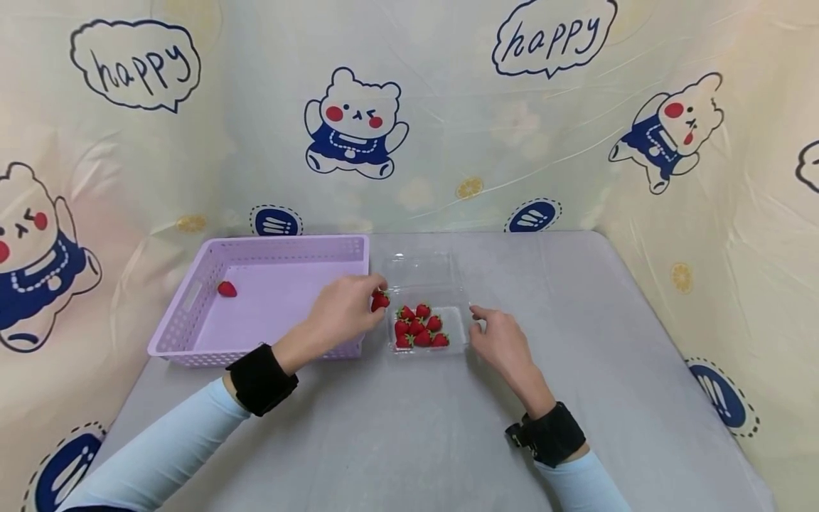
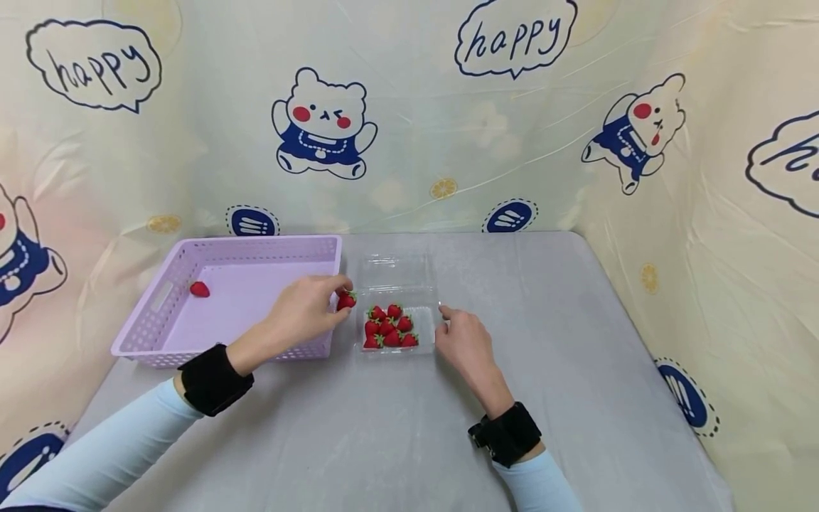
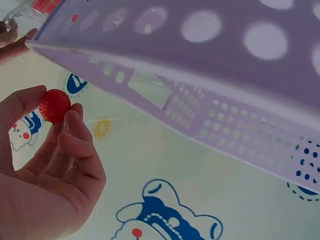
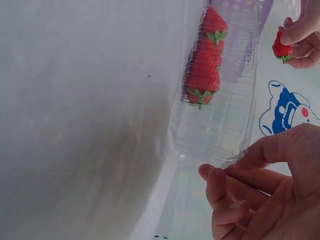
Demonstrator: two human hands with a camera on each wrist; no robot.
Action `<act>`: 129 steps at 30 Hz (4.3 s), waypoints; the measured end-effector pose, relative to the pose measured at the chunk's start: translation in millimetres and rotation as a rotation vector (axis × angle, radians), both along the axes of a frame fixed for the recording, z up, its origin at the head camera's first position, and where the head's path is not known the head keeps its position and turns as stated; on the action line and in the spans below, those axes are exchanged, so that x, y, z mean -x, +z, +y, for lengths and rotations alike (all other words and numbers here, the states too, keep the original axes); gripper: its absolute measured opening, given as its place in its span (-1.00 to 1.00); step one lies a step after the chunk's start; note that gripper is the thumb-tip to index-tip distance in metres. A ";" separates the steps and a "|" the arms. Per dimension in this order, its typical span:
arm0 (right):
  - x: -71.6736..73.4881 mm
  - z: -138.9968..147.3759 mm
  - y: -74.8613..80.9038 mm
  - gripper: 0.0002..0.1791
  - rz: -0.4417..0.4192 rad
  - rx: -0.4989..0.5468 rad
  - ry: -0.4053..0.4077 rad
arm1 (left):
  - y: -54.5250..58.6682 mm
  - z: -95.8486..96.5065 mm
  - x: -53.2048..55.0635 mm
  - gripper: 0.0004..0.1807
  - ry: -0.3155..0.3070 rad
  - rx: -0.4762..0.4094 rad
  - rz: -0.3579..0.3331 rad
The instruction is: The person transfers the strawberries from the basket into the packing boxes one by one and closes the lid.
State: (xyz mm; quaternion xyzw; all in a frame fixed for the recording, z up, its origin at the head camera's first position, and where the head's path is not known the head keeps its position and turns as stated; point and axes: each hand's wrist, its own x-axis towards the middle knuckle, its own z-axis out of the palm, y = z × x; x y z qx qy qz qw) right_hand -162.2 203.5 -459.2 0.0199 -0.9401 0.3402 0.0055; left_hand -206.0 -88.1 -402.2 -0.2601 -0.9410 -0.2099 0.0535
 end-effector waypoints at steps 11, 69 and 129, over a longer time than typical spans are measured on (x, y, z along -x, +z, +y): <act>-0.4 -0.6 -0.9 -0.50 0.001 -0.003 -0.003 | -5.1 17.3 -4.3 -0.68 -0.057 -0.006 0.012; 1.4 0.0 -7.0 -0.50 0.012 -0.014 -0.001 | -73.1 100.9 16.4 -0.81 -0.234 0.061 -0.099; 0.5 0.6 -3.9 -0.49 0.022 0.002 -0.008 | -62.4 106.8 25.8 -0.73 -0.171 0.128 -0.176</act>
